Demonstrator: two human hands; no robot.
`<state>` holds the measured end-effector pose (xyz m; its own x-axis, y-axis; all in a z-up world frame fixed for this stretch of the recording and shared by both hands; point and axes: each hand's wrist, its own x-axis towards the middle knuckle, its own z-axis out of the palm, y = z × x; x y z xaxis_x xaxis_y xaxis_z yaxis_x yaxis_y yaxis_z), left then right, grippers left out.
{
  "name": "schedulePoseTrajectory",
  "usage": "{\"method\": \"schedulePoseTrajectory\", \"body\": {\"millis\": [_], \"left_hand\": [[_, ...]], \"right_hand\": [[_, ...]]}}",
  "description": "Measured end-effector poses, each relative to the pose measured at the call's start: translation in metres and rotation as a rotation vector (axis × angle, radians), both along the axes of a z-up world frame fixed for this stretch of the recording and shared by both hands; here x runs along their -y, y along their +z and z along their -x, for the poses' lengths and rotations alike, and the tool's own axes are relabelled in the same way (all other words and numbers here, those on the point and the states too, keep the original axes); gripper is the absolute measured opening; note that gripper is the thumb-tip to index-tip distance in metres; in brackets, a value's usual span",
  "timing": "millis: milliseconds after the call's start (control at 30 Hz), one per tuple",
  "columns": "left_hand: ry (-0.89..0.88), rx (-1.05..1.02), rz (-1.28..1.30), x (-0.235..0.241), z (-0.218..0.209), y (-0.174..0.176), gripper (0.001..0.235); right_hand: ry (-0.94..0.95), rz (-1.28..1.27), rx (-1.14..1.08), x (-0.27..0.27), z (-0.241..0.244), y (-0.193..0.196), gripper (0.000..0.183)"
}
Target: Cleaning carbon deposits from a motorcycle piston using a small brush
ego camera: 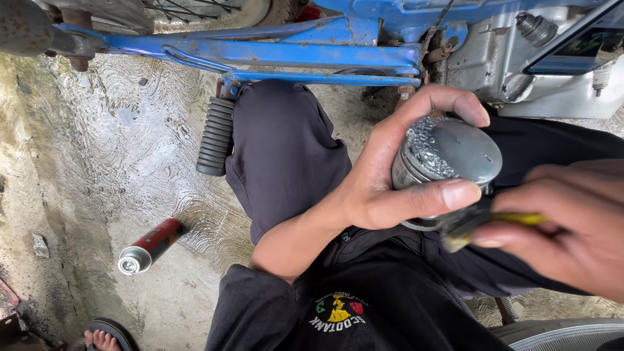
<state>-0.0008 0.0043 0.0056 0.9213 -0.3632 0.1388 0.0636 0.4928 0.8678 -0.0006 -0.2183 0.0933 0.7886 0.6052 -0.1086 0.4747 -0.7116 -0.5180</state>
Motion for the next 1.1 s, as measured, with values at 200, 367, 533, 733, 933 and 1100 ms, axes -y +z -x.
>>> {"method": "schedulePoseTrajectory", "body": {"millis": [200,367,533,733,933,1100], "left_hand": [[0.024,0.037,-0.029,0.000,0.000,0.001,0.054],[0.024,0.028,0.000,0.002,-0.003,-0.004,0.052],[0.009,0.017,0.041,0.005,0.000,-0.006,0.055],[0.013,0.014,0.028,0.004,-0.002,-0.004,0.051],[0.042,0.035,-0.006,0.004,-0.004,-0.005,0.051],[0.012,0.035,-0.020,0.003,-0.001,-0.001,0.054]], "right_hand": [[-0.009,-0.012,0.003,0.008,0.002,-0.005,0.027],[0.108,0.095,0.099,-0.009,-0.001,0.003,0.025],[0.008,0.001,0.027,0.007,-0.002,-0.001,0.032],[0.092,0.086,0.077,0.006,-0.001,-0.002,0.025],[0.154,0.059,0.080,-0.009,-0.005,0.006,0.024],[-0.040,0.008,0.027,0.024,-0.002,-0.009,0.032]]}}
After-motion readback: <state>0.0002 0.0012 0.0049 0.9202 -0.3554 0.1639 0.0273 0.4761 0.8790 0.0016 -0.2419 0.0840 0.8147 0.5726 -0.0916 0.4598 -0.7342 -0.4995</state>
